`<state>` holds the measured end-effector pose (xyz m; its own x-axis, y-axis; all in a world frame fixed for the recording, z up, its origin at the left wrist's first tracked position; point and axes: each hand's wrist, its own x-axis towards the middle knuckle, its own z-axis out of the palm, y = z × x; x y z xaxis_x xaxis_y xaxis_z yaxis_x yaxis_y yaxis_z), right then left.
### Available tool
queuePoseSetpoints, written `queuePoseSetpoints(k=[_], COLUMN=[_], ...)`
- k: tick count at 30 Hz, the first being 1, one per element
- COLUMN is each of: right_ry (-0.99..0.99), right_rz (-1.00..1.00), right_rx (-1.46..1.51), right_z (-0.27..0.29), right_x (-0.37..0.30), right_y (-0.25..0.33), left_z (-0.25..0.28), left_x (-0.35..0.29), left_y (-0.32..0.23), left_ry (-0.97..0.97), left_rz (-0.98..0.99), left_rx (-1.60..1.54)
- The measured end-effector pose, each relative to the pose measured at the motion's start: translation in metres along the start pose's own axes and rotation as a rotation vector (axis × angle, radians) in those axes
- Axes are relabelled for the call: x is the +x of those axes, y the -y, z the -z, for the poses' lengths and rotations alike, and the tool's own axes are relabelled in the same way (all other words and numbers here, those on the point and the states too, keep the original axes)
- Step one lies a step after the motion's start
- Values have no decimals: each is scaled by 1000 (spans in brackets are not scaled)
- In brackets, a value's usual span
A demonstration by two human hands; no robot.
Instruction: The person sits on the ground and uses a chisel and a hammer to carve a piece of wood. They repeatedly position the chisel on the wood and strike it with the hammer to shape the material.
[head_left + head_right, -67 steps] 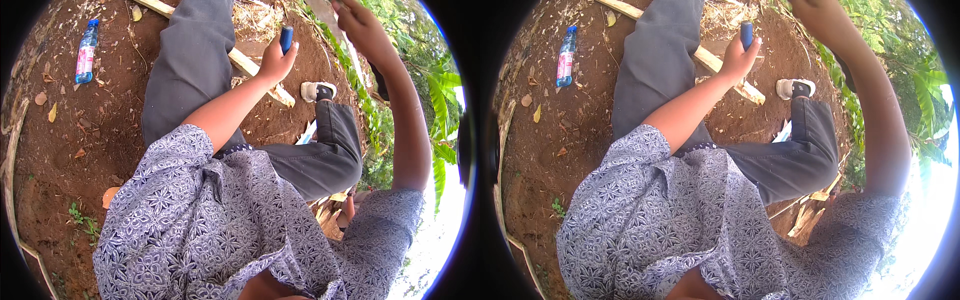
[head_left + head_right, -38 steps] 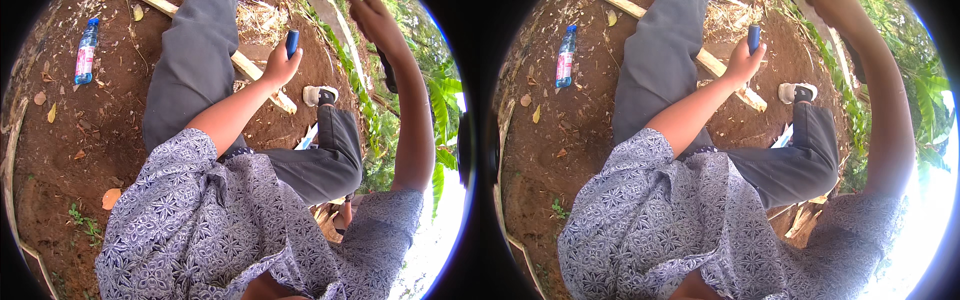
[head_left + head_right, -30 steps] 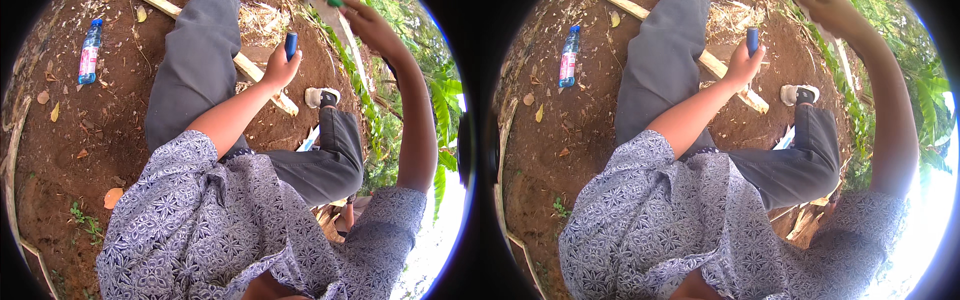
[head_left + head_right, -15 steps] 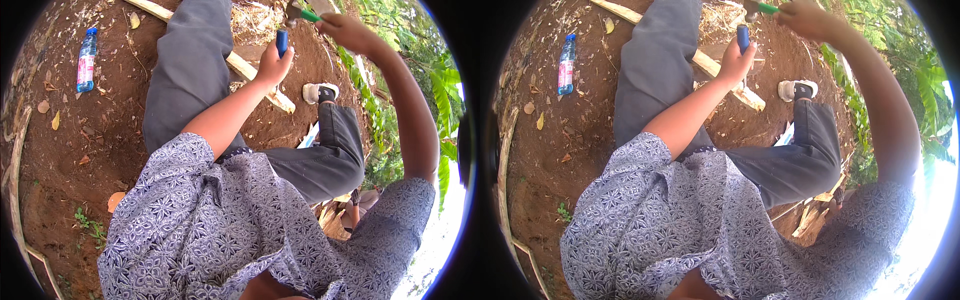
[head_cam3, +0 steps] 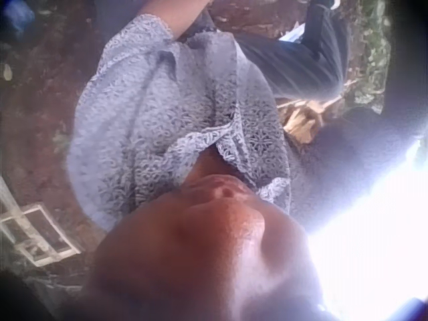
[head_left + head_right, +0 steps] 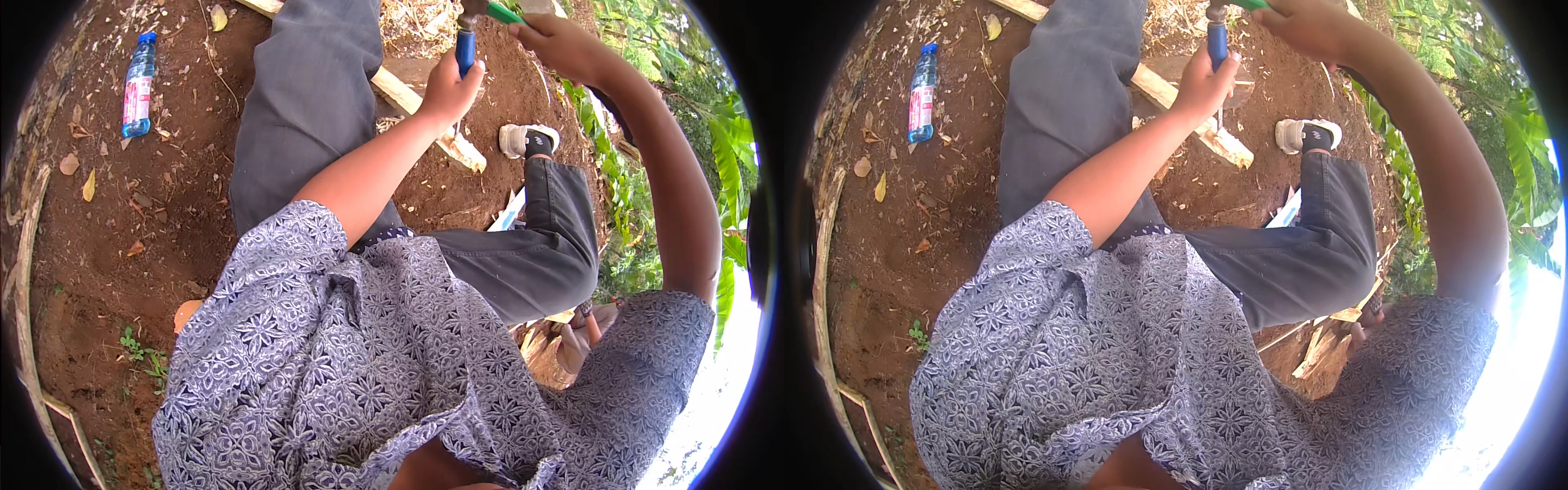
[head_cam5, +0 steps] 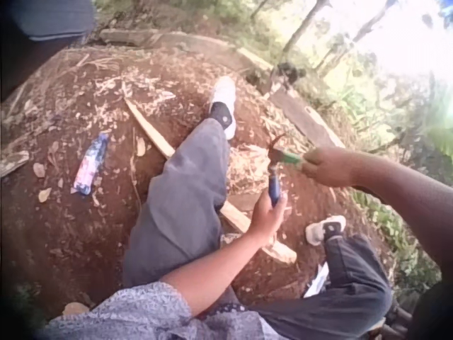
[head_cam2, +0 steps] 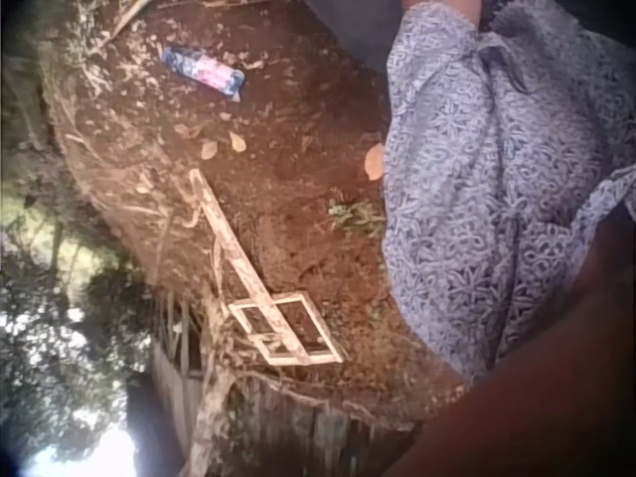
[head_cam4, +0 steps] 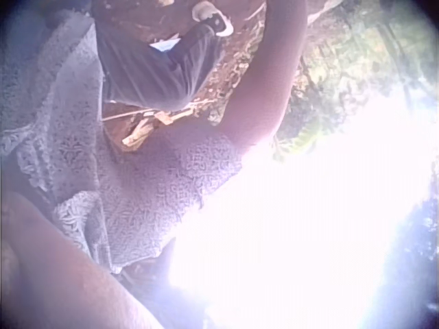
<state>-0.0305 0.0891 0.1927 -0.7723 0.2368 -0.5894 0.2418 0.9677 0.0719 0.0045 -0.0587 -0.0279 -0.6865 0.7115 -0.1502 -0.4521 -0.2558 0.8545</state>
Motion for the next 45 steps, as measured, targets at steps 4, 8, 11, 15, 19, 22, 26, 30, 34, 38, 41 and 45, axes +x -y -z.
queuePoseSetpoints(k=[4,8,11,15,19,22,26,30,34,38,41,45], right_ry=[-25,-148,-165,61,-392,-35,-49,-429,-782,-1048,-1125,-1106], right_rz=[-65,-162,-108,-102,-282,-115,-311,-477,-605,-398,-290,-226], right_rx=[600,256,308,102,859,292,713,1396,1662,1870,2013,2064], right_z=[61,5,18,29,27,-33,4,-33,-56,-94,-119,-128], right_x=[-26,-11,15,-10,1,-14,-50,-129,-214,-279,-293,-300], right_y=[37,39,-31,50,33,0,12,-19,-47,-81,-106,-119], left_z=[-6,-1,-1,9,1,-2,3,-13,-28,-52,-57,-70], left_x=[3,0,3,11,2,0,3,-5,-24,-62,-126,-103], left_y=[9,9,10,16,13,-4,-13,-8,-28,-55,-10,-20], left_ry=[5,-50,-27,-10,-19,73,89,29,82,436,874,693], left_rz=[-15,16,9,-5,-6,118,164,21,-242,-217,-643,-582], left_rx=[-10,18,-1,63,-13,-160,-219,41,269,344,646,582])
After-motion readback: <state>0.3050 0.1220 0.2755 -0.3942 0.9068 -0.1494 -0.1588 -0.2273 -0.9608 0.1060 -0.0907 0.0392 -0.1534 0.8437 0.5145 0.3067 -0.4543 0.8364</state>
